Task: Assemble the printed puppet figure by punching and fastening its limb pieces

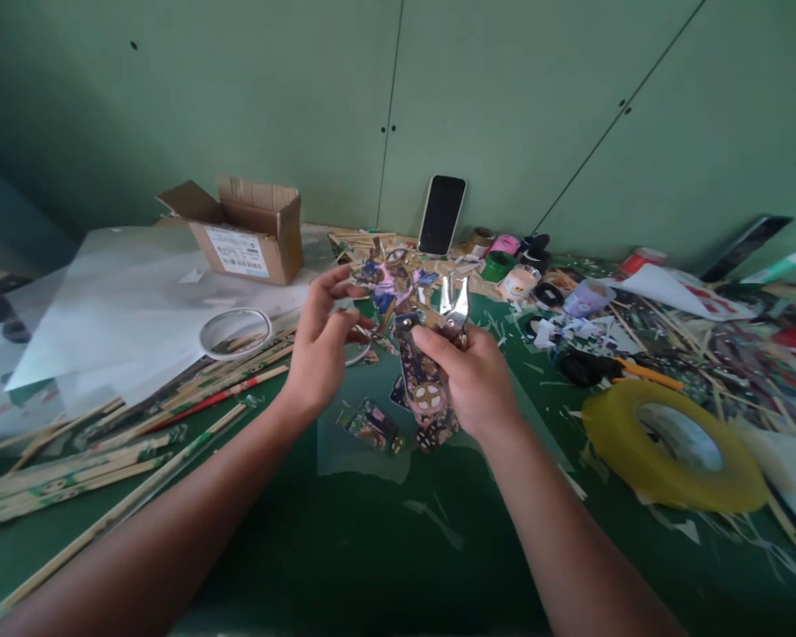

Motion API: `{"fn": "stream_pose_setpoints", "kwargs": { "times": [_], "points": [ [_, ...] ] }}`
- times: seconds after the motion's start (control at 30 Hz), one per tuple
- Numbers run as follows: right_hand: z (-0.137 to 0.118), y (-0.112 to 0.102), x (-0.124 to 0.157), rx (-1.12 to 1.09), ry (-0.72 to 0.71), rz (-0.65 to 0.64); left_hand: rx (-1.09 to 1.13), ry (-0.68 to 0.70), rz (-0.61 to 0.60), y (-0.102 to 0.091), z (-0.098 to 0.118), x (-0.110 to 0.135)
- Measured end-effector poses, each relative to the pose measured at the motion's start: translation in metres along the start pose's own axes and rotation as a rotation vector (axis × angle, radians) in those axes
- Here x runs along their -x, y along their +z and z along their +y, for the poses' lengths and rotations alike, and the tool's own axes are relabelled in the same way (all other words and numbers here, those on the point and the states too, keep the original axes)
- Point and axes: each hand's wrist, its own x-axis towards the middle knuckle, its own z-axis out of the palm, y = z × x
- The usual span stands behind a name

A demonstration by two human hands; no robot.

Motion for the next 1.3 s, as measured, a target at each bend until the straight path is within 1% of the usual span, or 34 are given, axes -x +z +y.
{"fn": "stream_pose_setpoints", "kwargs": {
  "times": [0.07, 0.1, 0.13, 0.2, 0.23, 0.33, 0.47, 0.57, 0.63, 0.7, 0.8, 0.93, 1.1, 1.23, 1.3],
  "points": [
    [-0.001, -0.002, -0.001, -0.069, 0.029, 0.048, 0.090, -0.190, -0.127, 0.002, 0.004, 0.000],
    [-0.002, -0.002, -0.001, -0.095, 0.033, 0.059, 0.080, -0.246, -0.213, 0.003, 0.006, 0.001],
    [-0.002, -0.001, -0.001, -0.107, 0.028, 0.060, 0.041, -0.279, -0.296, 0.004, 0.007, 0.002],
    [-0.004, 0.001, 0.000, -0.111, 0.010, 0.058, -0.036, -0.281, -0.353, 0.005, 0.008, 0.005],
    [-0.005, 0.001, 0.001, -0.102, -0.001, 0.059, -0.056, -0.264, -0.346, 0.005, 0.007, 0.006],
    [-0.010, 0.001, 0.002, -0.002, -0.082, 0.072, -0.049, -0.202, -0.254, 0.004, 0.004, 0.006],
    [-0.014, -0.004, 0.004, 0.292, -0.233, 0.082, -0.006, -0.147, -0.106, -0.002, 0.005, 0.001],
    [-0.015, -0.006, 0.003, 0.438, -0.287, 0.043, 0.039, -0.136, -0.047, -0.005, 0.007, -0.003],
    [-0.016, -0.005, 0.002, 0.496, -0.299, 0.019, 0.045, -0.145, -0.046, -0.005, 0.009, -0.004],
    [-0.017, -0.004, 0.002, 0.533, -0.300, 0.007, 0.020, -0.134, -0.079, -0.005, 0.011, -0.004],
    [-0.018, -0.004, 0.003, 0.552, -0.276, 0.001, -0.054, -0.057, -0.124, -0.003, 0.012, -0.002],
    [-0.019, -0.005, 0.004, 0.591, -0.257, 0.011, -0.166, 0.015, -0.119, -0.001, 0.011, 0.000],
    [-0.017, -0.007, 0.002, 0.739, -0.281, 0.011, -0.395, 0.072, -0.122, -0.002, 0.011, -0.002],
    [-0.017, -0.007, 0.002, 0.833, -0.229, -0.025, -0.576, 0.123, -0.116, -0.004, 0.009, -0.003],
    [-0.019, -0.006, 0.002, 0.870, -0.193, -0.036, -0.631, 0.151, -0.114, -0.005, 0.007, -0.002]
  ]
}}
